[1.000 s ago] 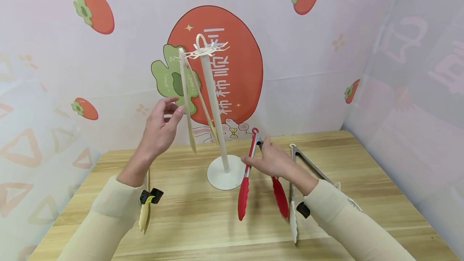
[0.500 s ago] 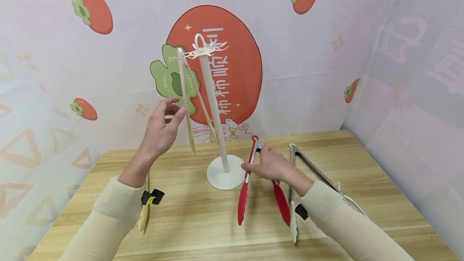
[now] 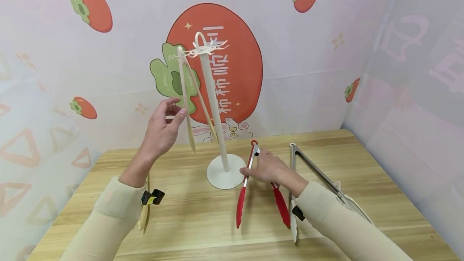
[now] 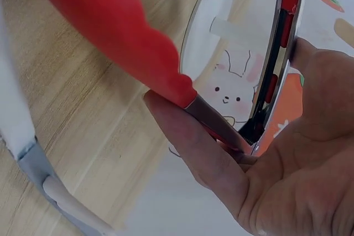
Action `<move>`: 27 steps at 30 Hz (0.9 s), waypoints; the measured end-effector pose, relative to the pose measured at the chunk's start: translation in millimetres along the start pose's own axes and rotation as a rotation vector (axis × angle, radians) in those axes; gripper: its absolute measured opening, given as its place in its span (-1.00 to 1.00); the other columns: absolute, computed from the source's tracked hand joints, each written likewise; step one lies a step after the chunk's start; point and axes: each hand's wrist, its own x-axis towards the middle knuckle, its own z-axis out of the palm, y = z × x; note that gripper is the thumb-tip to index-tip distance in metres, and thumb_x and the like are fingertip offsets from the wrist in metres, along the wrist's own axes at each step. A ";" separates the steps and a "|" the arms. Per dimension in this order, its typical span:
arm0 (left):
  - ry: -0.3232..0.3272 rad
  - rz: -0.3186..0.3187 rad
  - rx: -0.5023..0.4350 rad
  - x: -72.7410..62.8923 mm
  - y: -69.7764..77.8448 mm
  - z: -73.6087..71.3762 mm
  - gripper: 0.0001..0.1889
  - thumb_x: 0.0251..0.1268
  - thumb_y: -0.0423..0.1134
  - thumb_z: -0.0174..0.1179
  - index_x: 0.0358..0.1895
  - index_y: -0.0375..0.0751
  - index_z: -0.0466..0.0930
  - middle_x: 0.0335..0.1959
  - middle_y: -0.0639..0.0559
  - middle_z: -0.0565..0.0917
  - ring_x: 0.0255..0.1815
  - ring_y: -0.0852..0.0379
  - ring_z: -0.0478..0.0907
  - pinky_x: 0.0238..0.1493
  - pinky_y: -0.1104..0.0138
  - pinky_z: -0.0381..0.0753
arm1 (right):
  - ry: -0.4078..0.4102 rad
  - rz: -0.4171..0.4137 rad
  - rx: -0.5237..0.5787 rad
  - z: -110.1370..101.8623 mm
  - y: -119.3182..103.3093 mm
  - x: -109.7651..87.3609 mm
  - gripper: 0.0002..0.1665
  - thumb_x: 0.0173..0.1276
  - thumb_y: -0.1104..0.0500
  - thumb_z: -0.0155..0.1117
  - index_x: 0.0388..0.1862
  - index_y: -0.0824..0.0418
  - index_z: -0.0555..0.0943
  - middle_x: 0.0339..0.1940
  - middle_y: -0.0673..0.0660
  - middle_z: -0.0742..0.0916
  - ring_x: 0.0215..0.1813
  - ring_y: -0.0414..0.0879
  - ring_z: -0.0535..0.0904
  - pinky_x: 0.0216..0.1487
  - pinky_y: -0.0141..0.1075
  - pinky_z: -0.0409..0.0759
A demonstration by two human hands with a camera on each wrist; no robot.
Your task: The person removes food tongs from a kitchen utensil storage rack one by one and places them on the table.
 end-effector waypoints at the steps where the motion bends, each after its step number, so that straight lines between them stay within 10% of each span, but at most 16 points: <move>1: -0.001 0.001 0.000 -0.1 0.2 0.1 -0.51 0.56 -0.11 0.07 0.39 -0.30 0.35 0.05 -0.19 0.51 0.11 -0.08 0.43 0.15 0.07 0.44 | -0.002 -0.001 -0.006 0.6 -0.4 0.2 0.18 0.21 -0.39 0.41 0.32 0.51 0.16 -0.48 0.18 0.52 -0.60 -0.04 0.45 -0.63 -0.26 0.48; 27: -0.003 0.000 -0.025 -1.0 -3.5 0.3 -0.52 0.56 -0.14 0.07 0.39 -0.33 0.35 0.01 -0.21 0.52 0.09 -0.09 0.46 0.13 0.06 0.48 | -0.064 0.052 -0.142 17.3 -2.4 15.6 0.14 0.23 -0.39 0.39 0.24 0.55 0.24 -0.40 0.22 0.52 -0.45 0.00 0.51 -0.65 -0.21 0.57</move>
